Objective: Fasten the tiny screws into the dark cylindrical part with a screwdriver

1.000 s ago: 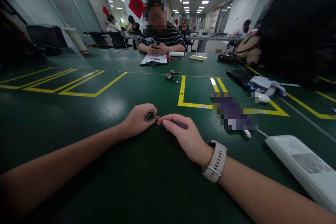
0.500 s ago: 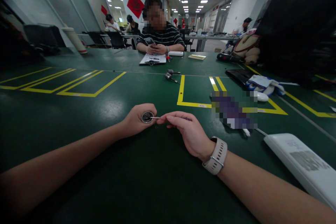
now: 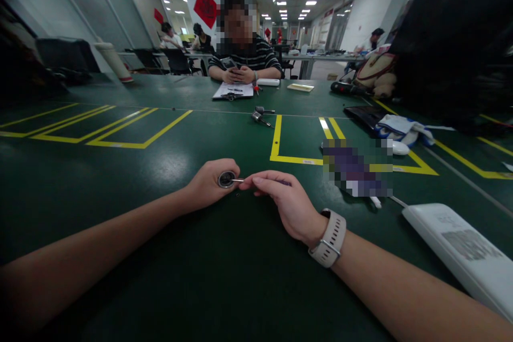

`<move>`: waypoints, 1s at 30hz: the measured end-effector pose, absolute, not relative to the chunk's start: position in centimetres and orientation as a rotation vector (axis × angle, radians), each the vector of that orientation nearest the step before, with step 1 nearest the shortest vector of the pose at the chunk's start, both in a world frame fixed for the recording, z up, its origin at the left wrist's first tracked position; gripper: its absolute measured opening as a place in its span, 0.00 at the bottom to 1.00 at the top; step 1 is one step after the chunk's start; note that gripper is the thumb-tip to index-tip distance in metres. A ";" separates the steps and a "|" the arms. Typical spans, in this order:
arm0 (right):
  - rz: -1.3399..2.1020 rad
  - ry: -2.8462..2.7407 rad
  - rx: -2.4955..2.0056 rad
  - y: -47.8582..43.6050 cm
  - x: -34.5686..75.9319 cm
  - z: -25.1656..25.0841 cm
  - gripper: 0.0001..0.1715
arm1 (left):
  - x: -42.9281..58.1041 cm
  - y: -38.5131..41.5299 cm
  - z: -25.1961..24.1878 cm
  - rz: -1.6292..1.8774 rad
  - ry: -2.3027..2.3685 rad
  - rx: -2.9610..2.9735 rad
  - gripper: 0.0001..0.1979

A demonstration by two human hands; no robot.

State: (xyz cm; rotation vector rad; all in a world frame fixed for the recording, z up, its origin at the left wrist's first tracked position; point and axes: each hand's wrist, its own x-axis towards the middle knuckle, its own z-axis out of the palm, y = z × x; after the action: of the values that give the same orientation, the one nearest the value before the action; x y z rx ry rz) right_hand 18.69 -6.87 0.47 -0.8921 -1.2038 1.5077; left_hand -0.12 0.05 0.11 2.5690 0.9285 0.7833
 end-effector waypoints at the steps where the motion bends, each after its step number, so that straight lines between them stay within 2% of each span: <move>1: 1.516 -1.193 -0.881 -6.8 18.7 0.4 0.09 | -0.1 0.1 0.1 0.795 0.932 2.558 0.06; 30: 1.503 -0.999 -0.858 -6.8 18.5 0.5 0.10 | -0.2 0.5 -0.3 0.784 0.988 2.545 0.08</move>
State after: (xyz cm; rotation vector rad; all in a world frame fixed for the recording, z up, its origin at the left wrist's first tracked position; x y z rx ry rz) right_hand 18.49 -6.78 0.47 -0.8584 -0.9994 1.5030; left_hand -0.24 0.54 -0.32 2.5452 0.9884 0.7835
